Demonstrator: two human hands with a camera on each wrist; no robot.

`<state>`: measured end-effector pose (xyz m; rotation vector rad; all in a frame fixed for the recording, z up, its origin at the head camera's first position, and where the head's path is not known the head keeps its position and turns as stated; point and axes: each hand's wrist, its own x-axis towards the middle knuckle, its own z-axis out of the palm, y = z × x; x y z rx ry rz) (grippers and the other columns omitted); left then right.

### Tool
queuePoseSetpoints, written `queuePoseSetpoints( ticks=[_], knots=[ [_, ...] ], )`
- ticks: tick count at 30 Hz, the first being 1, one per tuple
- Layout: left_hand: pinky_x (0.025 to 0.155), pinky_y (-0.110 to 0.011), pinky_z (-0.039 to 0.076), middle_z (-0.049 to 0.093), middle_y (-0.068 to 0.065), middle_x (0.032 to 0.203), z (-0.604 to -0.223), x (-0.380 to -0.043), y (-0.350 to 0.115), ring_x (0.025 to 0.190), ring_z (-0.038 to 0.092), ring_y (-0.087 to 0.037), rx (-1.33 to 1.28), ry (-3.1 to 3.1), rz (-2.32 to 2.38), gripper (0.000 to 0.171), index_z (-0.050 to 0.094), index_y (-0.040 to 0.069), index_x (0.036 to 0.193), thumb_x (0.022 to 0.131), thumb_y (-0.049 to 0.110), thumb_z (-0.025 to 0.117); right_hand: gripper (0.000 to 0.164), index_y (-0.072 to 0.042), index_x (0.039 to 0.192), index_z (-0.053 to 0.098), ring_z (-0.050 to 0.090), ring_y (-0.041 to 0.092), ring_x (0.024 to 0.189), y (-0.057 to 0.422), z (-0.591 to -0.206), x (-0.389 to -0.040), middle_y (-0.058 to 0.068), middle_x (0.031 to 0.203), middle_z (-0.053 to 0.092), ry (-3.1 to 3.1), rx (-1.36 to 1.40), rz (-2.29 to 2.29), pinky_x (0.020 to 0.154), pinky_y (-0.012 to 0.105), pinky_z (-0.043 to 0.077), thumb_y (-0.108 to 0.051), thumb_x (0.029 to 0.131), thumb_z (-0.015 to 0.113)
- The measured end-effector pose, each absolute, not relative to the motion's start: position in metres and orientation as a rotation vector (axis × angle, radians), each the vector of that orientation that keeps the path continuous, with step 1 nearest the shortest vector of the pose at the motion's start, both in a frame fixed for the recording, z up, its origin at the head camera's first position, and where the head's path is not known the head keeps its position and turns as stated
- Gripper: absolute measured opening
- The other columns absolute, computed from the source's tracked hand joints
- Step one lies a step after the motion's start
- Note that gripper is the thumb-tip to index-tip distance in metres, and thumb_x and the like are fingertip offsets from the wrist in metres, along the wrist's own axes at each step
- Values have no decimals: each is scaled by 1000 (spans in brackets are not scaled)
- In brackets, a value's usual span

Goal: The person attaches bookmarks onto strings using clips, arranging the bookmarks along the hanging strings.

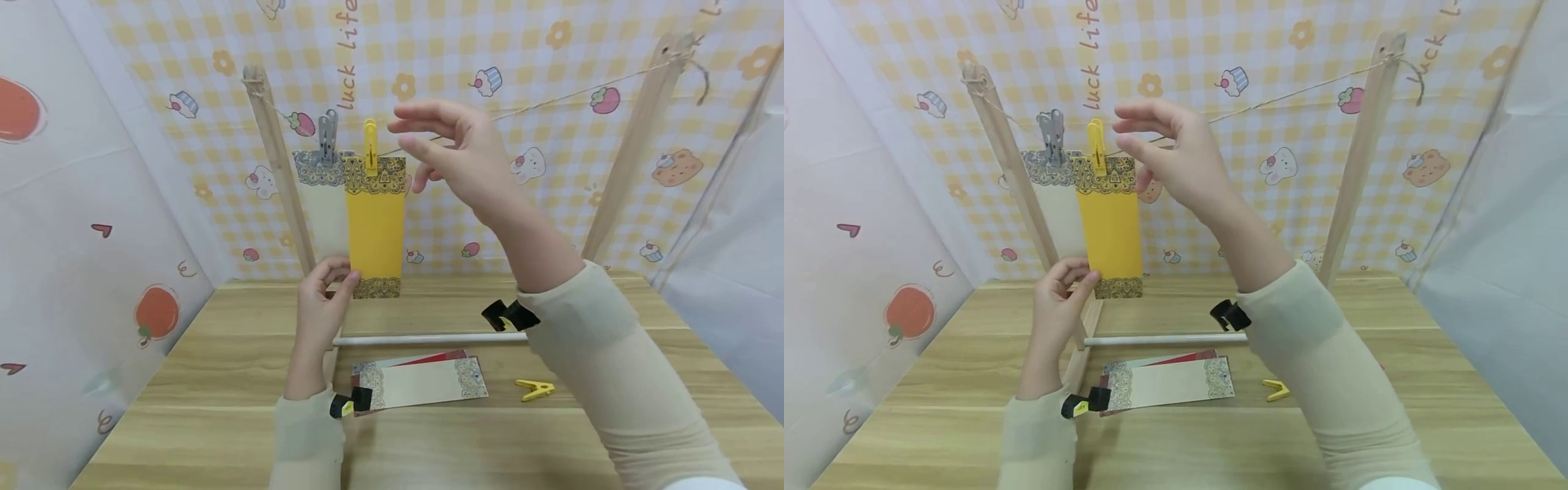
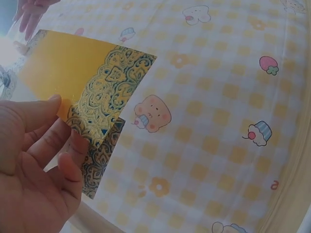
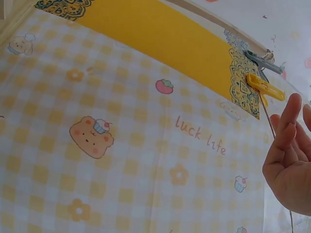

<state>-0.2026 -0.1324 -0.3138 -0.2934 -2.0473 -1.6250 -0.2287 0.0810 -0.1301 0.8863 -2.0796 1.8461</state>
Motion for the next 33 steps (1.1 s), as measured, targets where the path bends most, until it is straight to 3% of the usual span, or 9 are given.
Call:
queuePoseSetpoints(
  ticks=[7, 17, 24, 29, 33],
  knots=[
    [64, -18, 48, 73, -17, 101, -319, -197, -146, 91, 61, -1, -291, -2194, -1531, 19, 66, 4, 111, 96, 15, 66, 25, -7, 121, 68, 62, 17, 53, 101, -137, -224, 5, 116, 73, -2064, 926, 1796, 63, 27, 45, -9, 95, 65],
    [65, -19, 48, 74, -12, 100, -325, -188, -155, 89, 62, -9, -313, -2375, -1400, 17, 68, 5, 111, 97, 14, 64, 23, -8, 119, 69, 66, 15, 64, 137, -163, -222, -5, 115, 73, -2232, 895, 1642, 69, 27, 46, -13, 96, 65],
    [67, -20, 47, 75, -9, 101, -334, -183, -159, 88, 65, -18, -331, -2488, -1337, 18, 68, 7, 113, 98, 16, 63, 24, -10, 120, 69, 66, 12, 81, 169, -200, -220, -15, 111, 73, -2420, 820, 1457, 73, 21, 46, -15, 97, 65],
    [70, -22, 46, 75, -6, 100, -343, -181, -157, 91, 64, -17, -368, -2563, -1307, 18, 68, 8, 112, 97, 16, 64, 26, -14, 124, 68, 65, 7, 96, 196, -231, -217, -11, 122, 70, -2555, 774, 1388, 81, 18, 50, -22, 99, 62],
    [74, -25, 47, 73, -4, 100, -352, -181, -152, 94, 63, -17, -409, -2641, -1298, 19, 67, 10, 114, 97, 16, 64, 27, -19, 125, 66, 59, 1, 112, 218, -255, -214, -8, 129, 67, -2644, 716, 1358, 92, 25, 49, -26, 100, 60]
  ],
)
